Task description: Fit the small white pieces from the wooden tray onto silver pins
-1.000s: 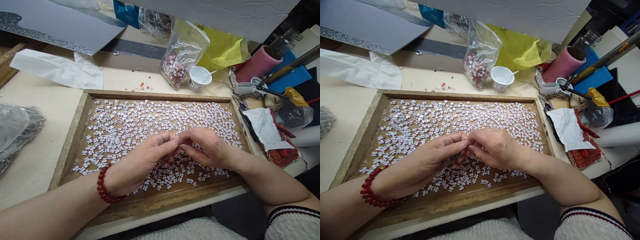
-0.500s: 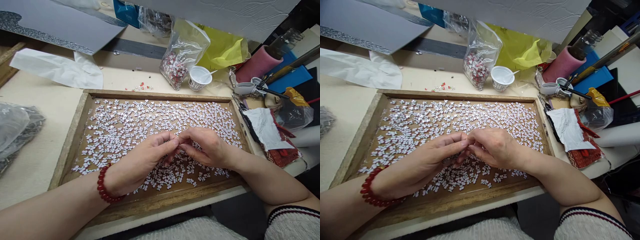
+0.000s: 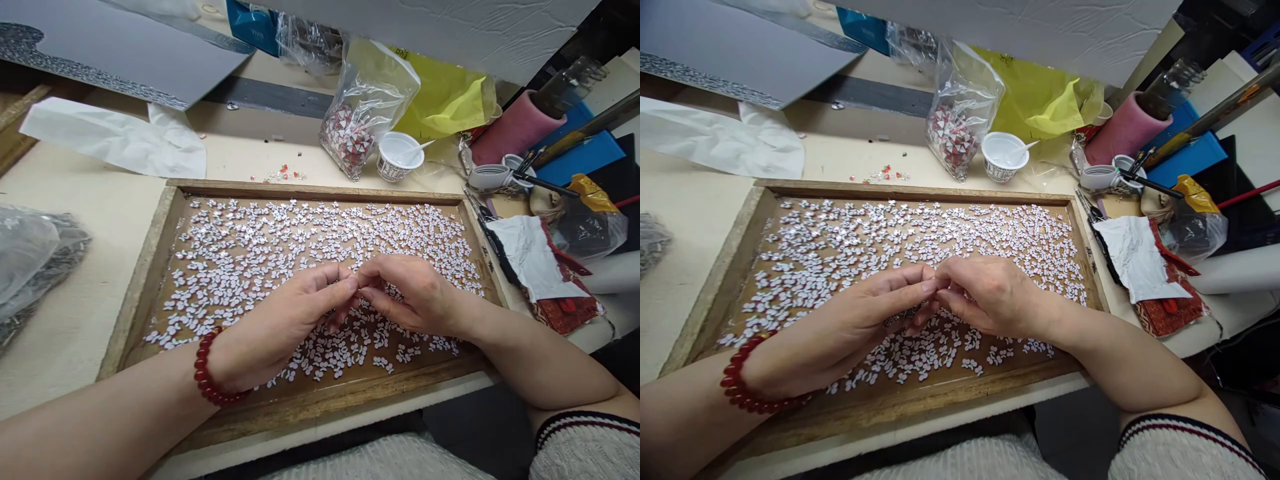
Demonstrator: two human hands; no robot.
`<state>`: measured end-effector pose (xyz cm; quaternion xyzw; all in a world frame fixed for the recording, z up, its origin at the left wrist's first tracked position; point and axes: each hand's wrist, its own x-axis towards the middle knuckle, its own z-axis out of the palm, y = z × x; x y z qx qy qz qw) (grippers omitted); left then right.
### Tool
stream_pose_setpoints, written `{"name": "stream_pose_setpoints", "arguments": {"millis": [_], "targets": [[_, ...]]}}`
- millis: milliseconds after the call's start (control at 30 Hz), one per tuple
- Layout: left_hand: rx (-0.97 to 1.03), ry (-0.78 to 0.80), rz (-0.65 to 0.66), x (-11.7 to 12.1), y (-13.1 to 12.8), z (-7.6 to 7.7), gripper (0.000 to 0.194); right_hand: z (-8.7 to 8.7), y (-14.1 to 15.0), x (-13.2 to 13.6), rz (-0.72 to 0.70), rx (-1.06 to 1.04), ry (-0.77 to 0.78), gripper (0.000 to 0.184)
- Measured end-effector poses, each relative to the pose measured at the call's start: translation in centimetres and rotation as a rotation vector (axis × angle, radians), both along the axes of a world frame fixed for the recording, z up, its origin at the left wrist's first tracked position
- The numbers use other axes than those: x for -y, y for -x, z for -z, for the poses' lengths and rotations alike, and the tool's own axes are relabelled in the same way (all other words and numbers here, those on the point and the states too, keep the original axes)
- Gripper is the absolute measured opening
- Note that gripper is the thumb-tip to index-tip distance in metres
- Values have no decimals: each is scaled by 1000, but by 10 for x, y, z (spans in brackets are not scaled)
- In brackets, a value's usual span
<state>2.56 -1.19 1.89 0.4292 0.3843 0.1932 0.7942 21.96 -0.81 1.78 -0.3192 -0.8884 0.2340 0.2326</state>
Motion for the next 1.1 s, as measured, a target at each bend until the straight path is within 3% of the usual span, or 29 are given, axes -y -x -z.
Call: {"name": "stream_pose_setpoints", "arguments": {"millis": [1100], "targets": [[1,10,1,1,0,1,31,-1,1,0,-1,-2,-18,8]]}}
